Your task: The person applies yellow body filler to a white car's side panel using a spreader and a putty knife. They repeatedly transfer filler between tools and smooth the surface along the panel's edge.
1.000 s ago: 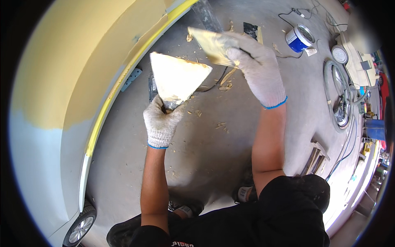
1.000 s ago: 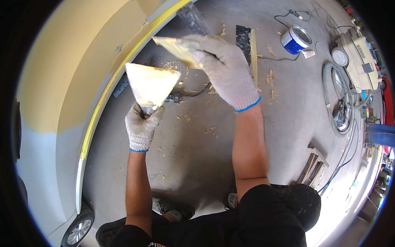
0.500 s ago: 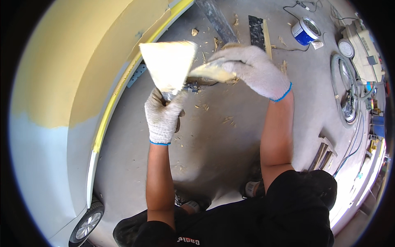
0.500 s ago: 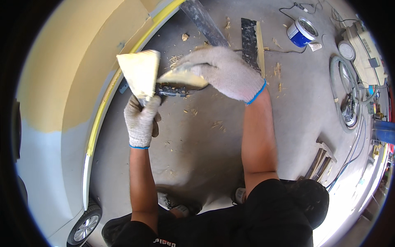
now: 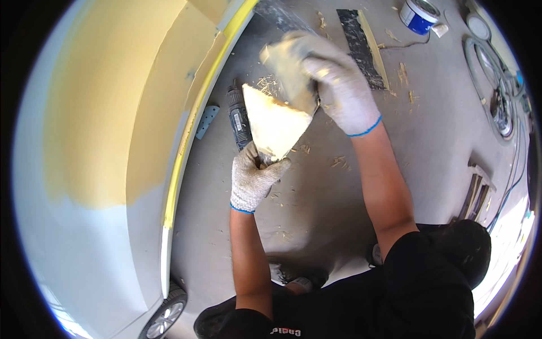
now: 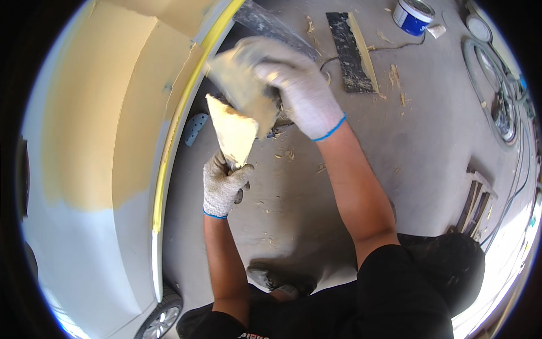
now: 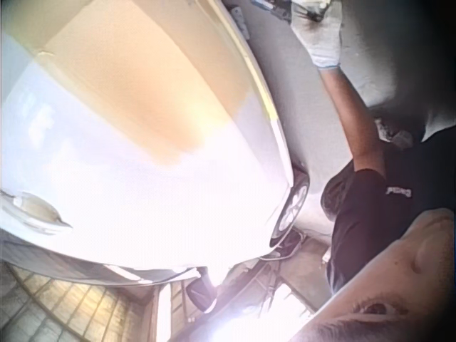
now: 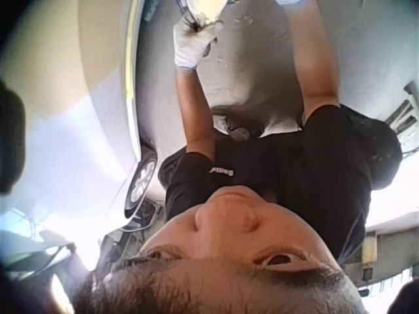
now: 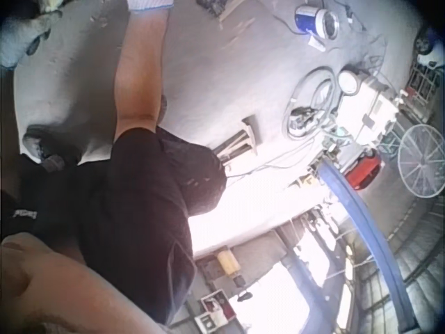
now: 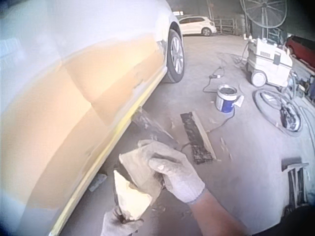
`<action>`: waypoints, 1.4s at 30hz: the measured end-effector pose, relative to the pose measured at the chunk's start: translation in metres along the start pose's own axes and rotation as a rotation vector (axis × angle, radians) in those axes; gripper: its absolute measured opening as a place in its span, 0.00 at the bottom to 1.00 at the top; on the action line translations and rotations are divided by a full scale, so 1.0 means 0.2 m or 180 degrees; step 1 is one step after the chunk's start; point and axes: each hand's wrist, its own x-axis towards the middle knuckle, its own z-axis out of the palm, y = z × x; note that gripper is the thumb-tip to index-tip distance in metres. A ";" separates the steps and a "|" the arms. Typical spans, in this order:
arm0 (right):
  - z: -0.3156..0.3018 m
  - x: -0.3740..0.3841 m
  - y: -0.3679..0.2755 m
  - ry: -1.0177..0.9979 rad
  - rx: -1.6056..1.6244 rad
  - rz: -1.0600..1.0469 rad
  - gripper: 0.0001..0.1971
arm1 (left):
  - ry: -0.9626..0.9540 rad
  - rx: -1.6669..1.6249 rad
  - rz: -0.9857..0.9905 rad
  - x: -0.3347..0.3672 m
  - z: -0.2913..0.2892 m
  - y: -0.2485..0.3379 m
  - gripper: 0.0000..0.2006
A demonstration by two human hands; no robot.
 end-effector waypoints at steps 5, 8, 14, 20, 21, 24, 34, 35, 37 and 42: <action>-0.02 -0.03 0.05 -0.0710 -0.1311 0.0826 0.25 | 0.0203 -0.0449 0.0064 -0.06 -0.07 0.03 0.11; 0.00 -0.09 0.20 -0.0472 0.0586 0.1573 0.35 | -0.0011 -0.0015 -0.0731 -0.02 0.01 0.15 0.15; -0.09 -0.13 0.34 0.0008 0.0107 0.1842 0.23 | 0.0536 -0.0488 0.0007 -0.06 -0.01 0.38 0.13; 0.13 0.10 0.52 0.1789 -0.1431 -0.0478 0.17 | 0.0159 0.1278 -0.0873 -0.19 -0.09 0.66 0.13; 0.17 0.14 0.54 0.1830 -0.1782 -0.0984 0.17 | 0.0142 0.1711 -0.0934 -0.27 -0.13 0.69 0.13; 0.31 0.26 0.66 0.1885 -0.1956 -0.1635 0.20 | 0.0804 0.1744 -0.1412 -0.57 -0.22 0.71 0.14; 0.34 0.44 0.82 0.1905 -0.2192 -0.1784 0.25 | 0.1483 0.1052 -0.1378 -0.76 -0.29 0.54 0.08; 0.34 0.45 0.85 0.1920 -0.2226 -0.1795 0.25 | 0.1371 0.1069 -0.1336 -0.76 -0.31 0.54 0.09; 0.35 0.46 0.86 0.1933 -0.2259 -0.1854 0.25 | 0.1312 0.1069 -0.1261 -0.77 -0.33 0.53 0.11; 0.40 0.47 0.87 0.1819 -0.2278 -0.1615 0.21 | 0.1413 0.0986 -0.1170 -0.79 -0.35 0.53 0.12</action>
